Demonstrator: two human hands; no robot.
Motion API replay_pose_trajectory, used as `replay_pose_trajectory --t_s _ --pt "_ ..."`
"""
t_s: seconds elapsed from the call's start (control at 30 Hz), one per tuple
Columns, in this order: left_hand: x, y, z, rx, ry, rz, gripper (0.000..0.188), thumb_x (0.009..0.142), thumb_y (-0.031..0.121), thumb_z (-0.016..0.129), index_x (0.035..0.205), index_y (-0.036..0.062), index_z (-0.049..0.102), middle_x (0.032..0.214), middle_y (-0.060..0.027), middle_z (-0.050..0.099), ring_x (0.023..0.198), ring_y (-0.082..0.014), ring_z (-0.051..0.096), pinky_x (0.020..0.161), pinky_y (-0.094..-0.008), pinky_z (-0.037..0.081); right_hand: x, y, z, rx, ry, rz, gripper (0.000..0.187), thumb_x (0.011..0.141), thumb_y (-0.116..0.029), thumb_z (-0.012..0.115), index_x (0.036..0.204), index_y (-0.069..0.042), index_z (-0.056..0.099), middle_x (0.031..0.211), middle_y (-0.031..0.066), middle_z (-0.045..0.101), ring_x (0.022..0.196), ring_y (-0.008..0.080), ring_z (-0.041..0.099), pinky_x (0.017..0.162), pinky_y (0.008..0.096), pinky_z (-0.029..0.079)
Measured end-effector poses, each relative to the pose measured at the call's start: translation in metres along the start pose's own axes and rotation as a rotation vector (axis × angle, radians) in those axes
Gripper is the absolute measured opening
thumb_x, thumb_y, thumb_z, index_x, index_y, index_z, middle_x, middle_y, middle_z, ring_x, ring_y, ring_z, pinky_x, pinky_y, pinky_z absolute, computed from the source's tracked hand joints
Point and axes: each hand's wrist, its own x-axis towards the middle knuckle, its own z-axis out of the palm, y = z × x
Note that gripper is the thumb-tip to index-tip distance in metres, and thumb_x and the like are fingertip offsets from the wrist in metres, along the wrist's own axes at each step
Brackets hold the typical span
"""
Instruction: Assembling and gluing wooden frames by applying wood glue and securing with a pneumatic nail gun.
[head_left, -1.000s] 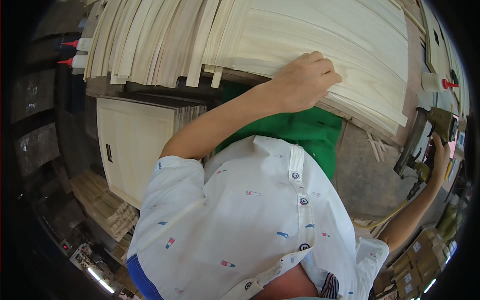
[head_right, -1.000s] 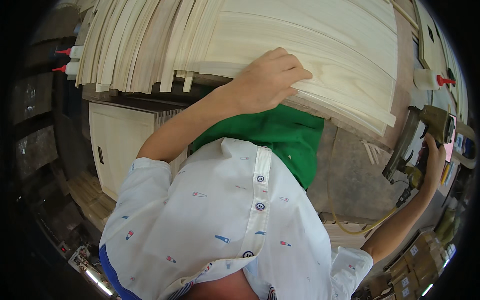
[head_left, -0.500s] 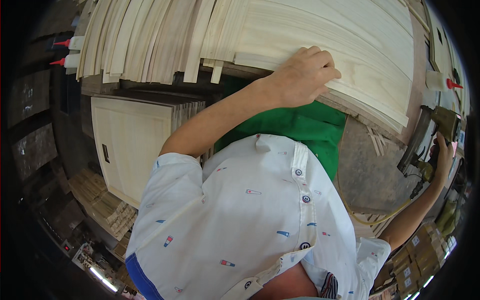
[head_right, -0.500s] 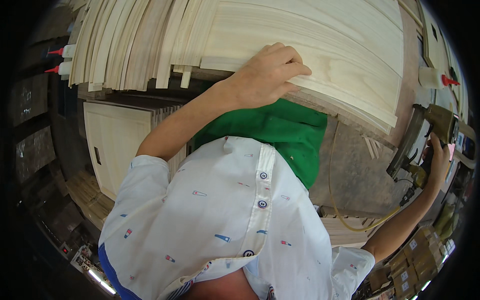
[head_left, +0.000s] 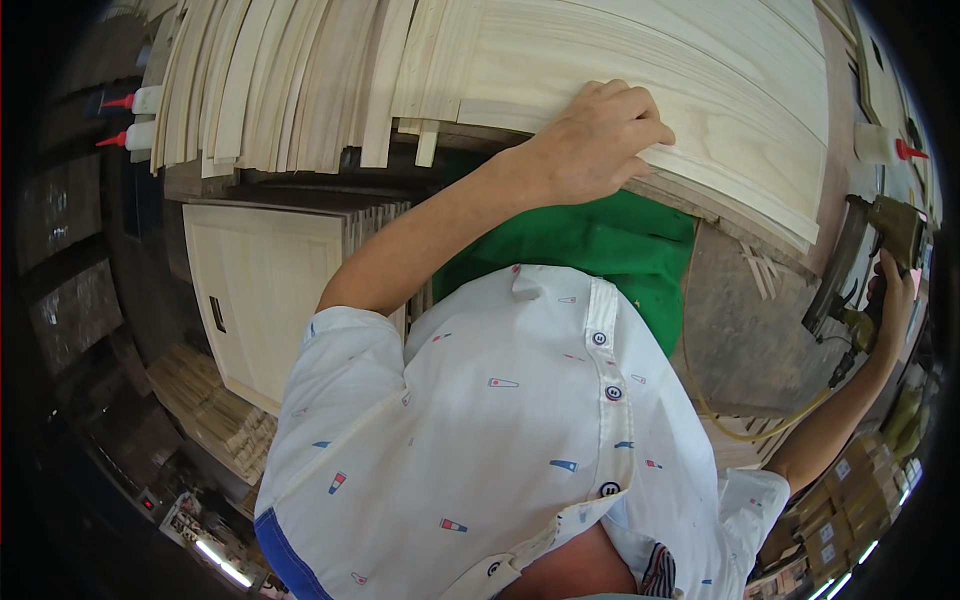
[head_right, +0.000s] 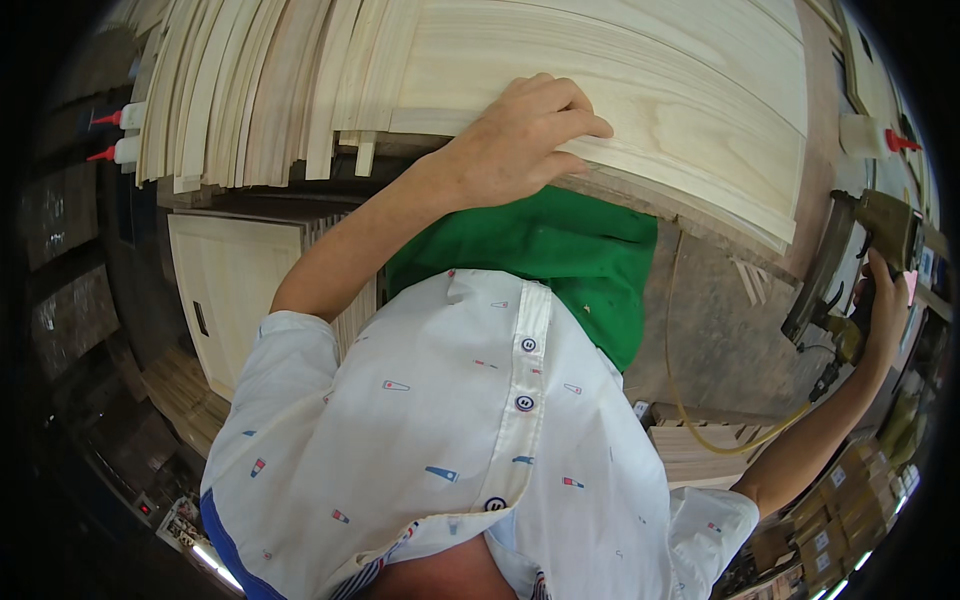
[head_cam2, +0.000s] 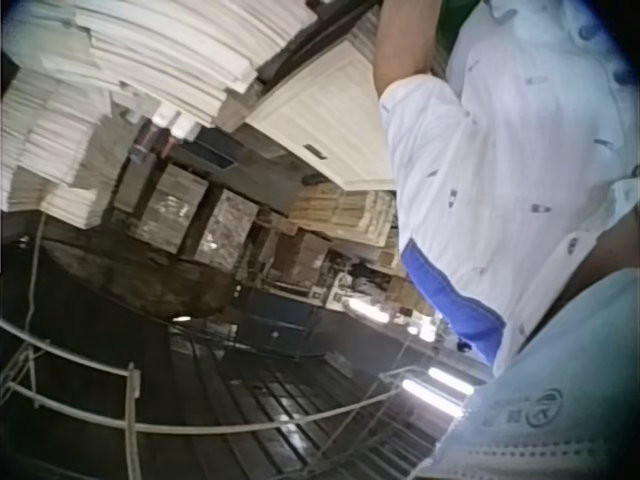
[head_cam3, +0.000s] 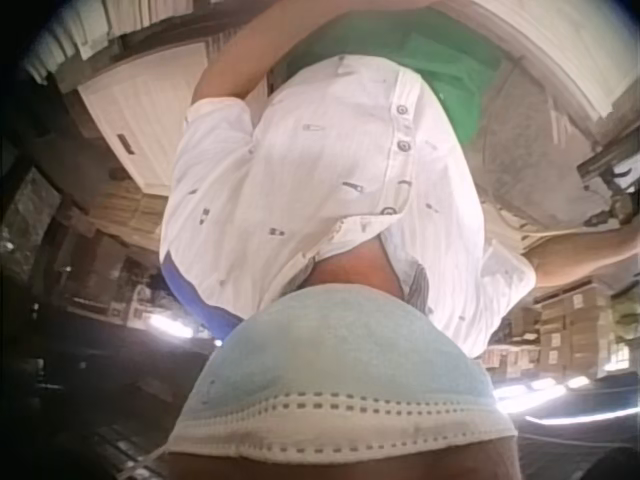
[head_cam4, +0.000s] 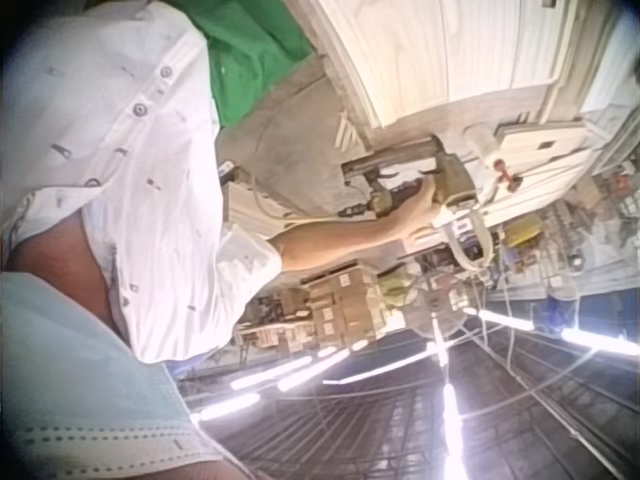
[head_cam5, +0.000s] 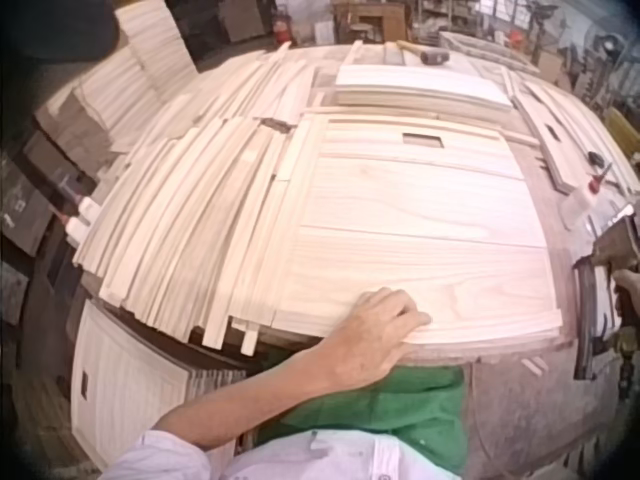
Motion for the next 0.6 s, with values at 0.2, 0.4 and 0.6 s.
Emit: replay_pose_trajectory --t_s 0.2,0.4,0.6 --pt "0.006 0.002 0.001 -0.032 -0.028 -0.002 0.032 0.073 0.008 0.073 0.105 0.0067 0.067 0.100 -0.0086 0.059 0.098 -0.0285 0.054 0.090 -0.0387 0.041 -0.005 0.000 -0.012 -0.130 0.047 0.078 0.035 0.086 -0.038 0.066 0.085 -0.003 0.064 0.063 0.0011 0.056 0.052 0.0099 0.052 0.051 0.0265 0.039" --pt "0.007 0.000 -0.012 0.008 -0.134 -0.049 0.035 0.073 0.007 0.074 0.108 0.0046 0.066 0.104 -0.0117 0.059 0.101 -0.0318 0.055 0.090 -0.0395 0.044 -0.025 -0.045 0.016 -0.067 0.049 0.012 0.029 0.085 -0.036 0.066 0.082 -0.007 0.064 0.065 -0.0018 0.055 0.054 0.0089 0.052 0.053 0.0248 0.041" --pt "0.010 0.018 -0.018 0.031 -0.194 -0.180 0.037 0.074 0.003 0.072 0.111 0.0041 0.066 0.106 -0.0108 0.059 0.103 -0.0275 0.056 0.090 -0.0351 0.045 -0.045 -0.072 0.018 0.035 0.167 0.068 0.024 0.079 -0.024 0.067 0.079 0.000 0.065 0.064 0.0040 0.060 0.053 0.0122 0.059 0.048 0.0273 0.047"
